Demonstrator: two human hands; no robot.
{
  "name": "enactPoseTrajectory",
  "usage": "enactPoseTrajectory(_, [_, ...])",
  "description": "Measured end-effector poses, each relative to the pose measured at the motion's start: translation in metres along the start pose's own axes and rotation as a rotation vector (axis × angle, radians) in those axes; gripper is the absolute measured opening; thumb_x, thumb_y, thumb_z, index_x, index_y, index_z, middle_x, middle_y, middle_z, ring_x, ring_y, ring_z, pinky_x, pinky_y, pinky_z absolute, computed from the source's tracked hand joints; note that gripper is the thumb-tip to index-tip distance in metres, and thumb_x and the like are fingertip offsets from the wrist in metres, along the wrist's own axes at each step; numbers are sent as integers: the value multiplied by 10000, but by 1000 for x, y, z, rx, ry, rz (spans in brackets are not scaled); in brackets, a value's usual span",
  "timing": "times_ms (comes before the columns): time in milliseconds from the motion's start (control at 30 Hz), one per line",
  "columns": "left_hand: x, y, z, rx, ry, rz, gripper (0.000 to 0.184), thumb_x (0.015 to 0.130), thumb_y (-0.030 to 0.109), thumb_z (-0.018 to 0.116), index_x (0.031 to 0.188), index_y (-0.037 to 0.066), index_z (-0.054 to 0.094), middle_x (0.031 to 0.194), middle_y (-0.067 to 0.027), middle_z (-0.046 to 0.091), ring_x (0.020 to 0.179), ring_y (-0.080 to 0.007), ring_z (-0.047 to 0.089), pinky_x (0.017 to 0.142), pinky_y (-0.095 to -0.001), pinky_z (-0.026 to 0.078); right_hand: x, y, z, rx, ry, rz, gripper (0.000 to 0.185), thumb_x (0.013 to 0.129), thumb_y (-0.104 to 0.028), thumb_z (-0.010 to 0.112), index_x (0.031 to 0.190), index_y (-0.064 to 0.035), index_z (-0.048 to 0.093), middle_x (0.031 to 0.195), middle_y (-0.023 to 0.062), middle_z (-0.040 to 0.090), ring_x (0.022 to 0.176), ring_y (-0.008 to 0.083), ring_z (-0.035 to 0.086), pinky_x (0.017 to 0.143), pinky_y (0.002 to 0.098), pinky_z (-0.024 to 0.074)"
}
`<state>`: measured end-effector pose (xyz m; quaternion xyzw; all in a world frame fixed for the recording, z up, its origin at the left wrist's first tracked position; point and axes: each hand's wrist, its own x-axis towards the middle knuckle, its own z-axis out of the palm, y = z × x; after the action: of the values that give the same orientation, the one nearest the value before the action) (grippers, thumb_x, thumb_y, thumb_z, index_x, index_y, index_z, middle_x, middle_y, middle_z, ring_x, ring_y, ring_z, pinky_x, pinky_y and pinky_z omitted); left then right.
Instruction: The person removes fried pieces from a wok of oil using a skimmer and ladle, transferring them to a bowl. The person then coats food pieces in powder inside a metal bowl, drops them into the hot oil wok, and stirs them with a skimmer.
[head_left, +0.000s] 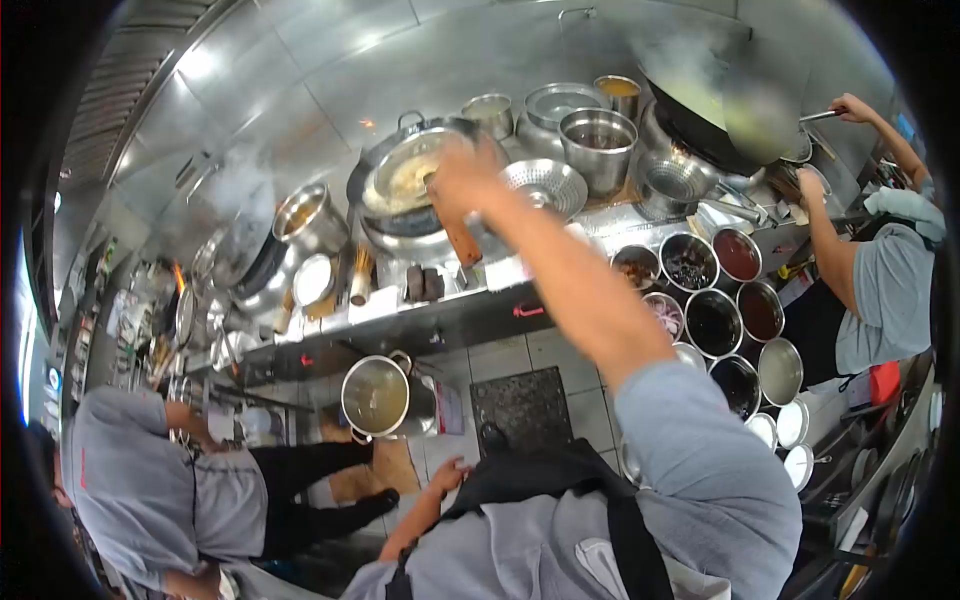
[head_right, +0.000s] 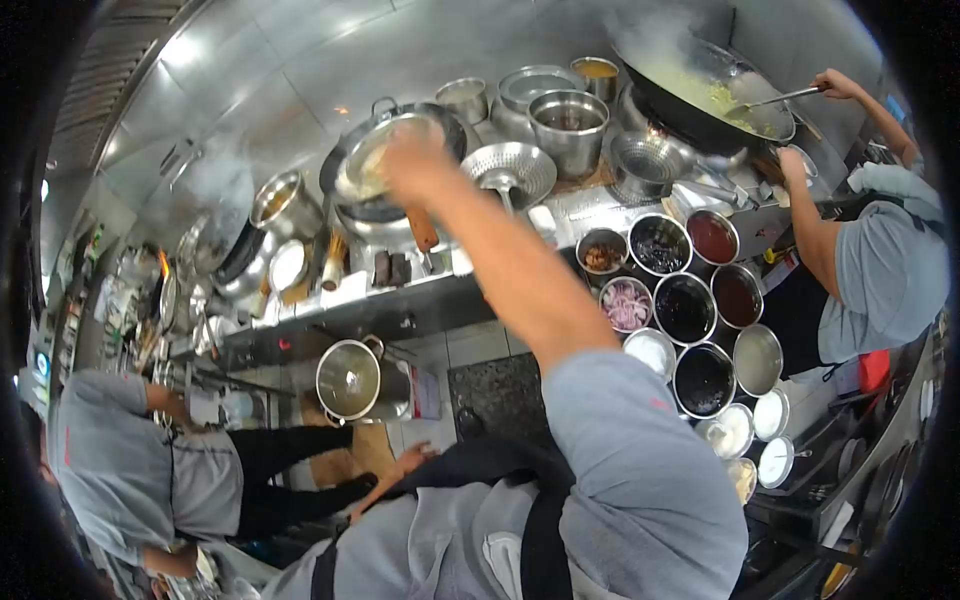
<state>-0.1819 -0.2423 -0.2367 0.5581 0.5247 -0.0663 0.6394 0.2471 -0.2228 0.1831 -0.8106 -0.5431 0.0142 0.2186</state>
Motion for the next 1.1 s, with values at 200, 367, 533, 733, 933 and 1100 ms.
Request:
enactPoseTrajectory(200, [-29,-38,-41,243,-24,-275,450,894,413,589,1184,70,572,962,-119,618,798,-226,580,680,-351,485,-164,45,317,523,172,-99,533,835,-186,599,1339,-54,486,1127,172,645,1028,340,613,936,403,469])
enactPoseTrajectory(367, [-26,-38,-62,585,-174,-320,440,897,445,550,1113,68,621,990,-164,627,860,-290,600,752,-405,487,-443,172,428,525,-518,1247,631,815,-320,681,1300,23,468,1020,170,643,959,263,631,853,399,492])
enactPoseTrajectory(533, [21,-7,-71,1484,-555,254,462,900,477,511,1041,66,669,1018,-209,635,922,-355,619,823,-459,489,-462,185,396,706,577,1518,555,849,-275,614,1327,-29,475,1331,174,494,1193,299,514,990,404,409])
enactPoseTrajectory(733, [140,102,35,1279,-553,565,555,872,539,508,905,19,698,1010,-214,658,997,-383,613,848,-484,472,-480,193,416,753,311,1148,339,838,-160,567,1127,14,594,1150,131,615,1060,287,575,923,391,419])
enactPoseTrajectory(933, [57,211,236,779,-850,170,932,779,718,571,1375,16,432,1351,-192,476,1250,-295,457,1023,-387,381,-442,121,325,1634,497,904,163,890,-139,521,858,-67,663,867,68,678,862,265,653,815,358,489])
enactPoseTrajectory(1100, [44,158,337,174,-851,41,635,745,508,705,1155,28,638,1062,-108,651,977,-232,610,813,-427,489,-398,108,290,2340,736,878,210,919,-291,514,968,-108,606,947,35,633,916,204,621,794,338,490])
